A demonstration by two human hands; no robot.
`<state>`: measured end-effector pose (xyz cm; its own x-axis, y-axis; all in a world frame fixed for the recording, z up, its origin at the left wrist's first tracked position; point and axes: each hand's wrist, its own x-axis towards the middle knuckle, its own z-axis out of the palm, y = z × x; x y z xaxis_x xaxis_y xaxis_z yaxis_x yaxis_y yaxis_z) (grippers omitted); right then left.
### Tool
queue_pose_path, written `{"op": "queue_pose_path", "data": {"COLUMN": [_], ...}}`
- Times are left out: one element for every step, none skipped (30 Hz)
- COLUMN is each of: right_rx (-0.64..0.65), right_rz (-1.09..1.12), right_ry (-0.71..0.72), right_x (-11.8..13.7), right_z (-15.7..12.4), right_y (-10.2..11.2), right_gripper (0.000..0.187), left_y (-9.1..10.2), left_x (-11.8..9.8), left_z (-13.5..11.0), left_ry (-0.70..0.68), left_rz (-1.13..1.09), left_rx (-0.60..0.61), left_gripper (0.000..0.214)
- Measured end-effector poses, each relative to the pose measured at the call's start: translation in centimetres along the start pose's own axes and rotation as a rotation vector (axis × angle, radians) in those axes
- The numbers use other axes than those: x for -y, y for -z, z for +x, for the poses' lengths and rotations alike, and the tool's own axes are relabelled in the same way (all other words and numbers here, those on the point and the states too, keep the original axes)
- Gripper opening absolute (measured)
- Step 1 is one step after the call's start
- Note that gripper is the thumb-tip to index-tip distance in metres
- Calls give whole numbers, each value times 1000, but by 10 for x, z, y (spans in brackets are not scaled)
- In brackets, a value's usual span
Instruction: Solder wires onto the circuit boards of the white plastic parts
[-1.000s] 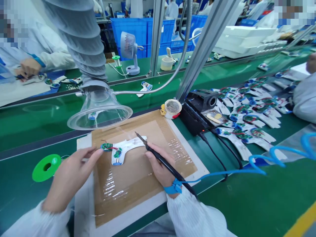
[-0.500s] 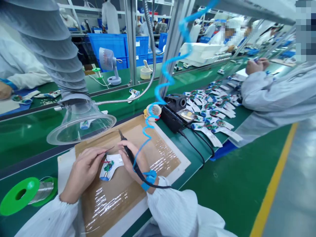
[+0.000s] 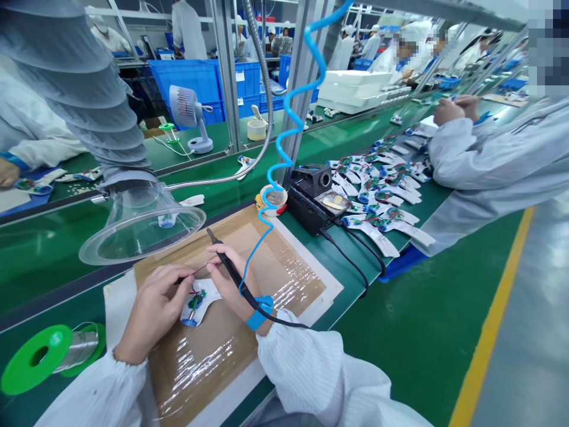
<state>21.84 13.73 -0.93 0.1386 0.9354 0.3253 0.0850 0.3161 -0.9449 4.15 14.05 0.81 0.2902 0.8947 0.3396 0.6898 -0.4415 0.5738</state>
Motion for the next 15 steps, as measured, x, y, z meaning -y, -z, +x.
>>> {"op": "queue_pose_path", "data": {"right_rx": [5, 11, 15, 12, 7, -2, -11, -20, -25, -27, -26, -25, -24, -24, -27], "right_rz": [-3, -8, -17, -29, -44, -61, -77, -93, -106, -115, -118, -116, -109, -100, -90], "right_ry": [4, 3, -2, -7, -8, -7, -4, -3, -5, -11, -19, -27, -31, -29, -21], "right_x": [1, 3, 4, 5, 6, 8, 8, 9, 9, 9, 9, 9, 9, 8, 8], "right_z": [0, -1, -1, -1, -2, -2, -2, -2, -3, -3, -3, -4, -4, -4, -5], "right_y": [0, 1, 1, 1, 2, 2, 2, 2, 2, 1, 1, 0, 0, -1, -2], "right_gripper": [27, 27, 26, 26, 26, 26, 27, 28, 30, 31, 32, 32, 33, 33, 32], "left_y": [0, 0, 0, 0, 0, 0, -1, -1, -2, -3, -5, -6, -7, -8, -8], "left_x": [-1, -3, -4, -6, -8, -11, -13, -14, -16, -17, -18, -19, -19, -19, -19], "left_z": [2, 5, 8, 11, 14, 17, 19, 20, 21, 21, 21, 20, 19, 18, 18], "left_ry": [13, 34, 63, 97, 132, 164, 190, 211, 232, 252, 271, 290, 309, 331, 353], "left_rz": [-16, -32, -43, -52, -63, -78, -100, -129, -160, -188, -212, -236, -263, -294, -327], "left_rx": [4, 10, 21, 37, 57, 77, 92, 98, 94, 81, 62, 46, 36, 33, 35], "left_gripper": [18, 19, 19, 20, 22, 23, 24, 25, 26, 26, 27, 28, 28, 29, 29]}}
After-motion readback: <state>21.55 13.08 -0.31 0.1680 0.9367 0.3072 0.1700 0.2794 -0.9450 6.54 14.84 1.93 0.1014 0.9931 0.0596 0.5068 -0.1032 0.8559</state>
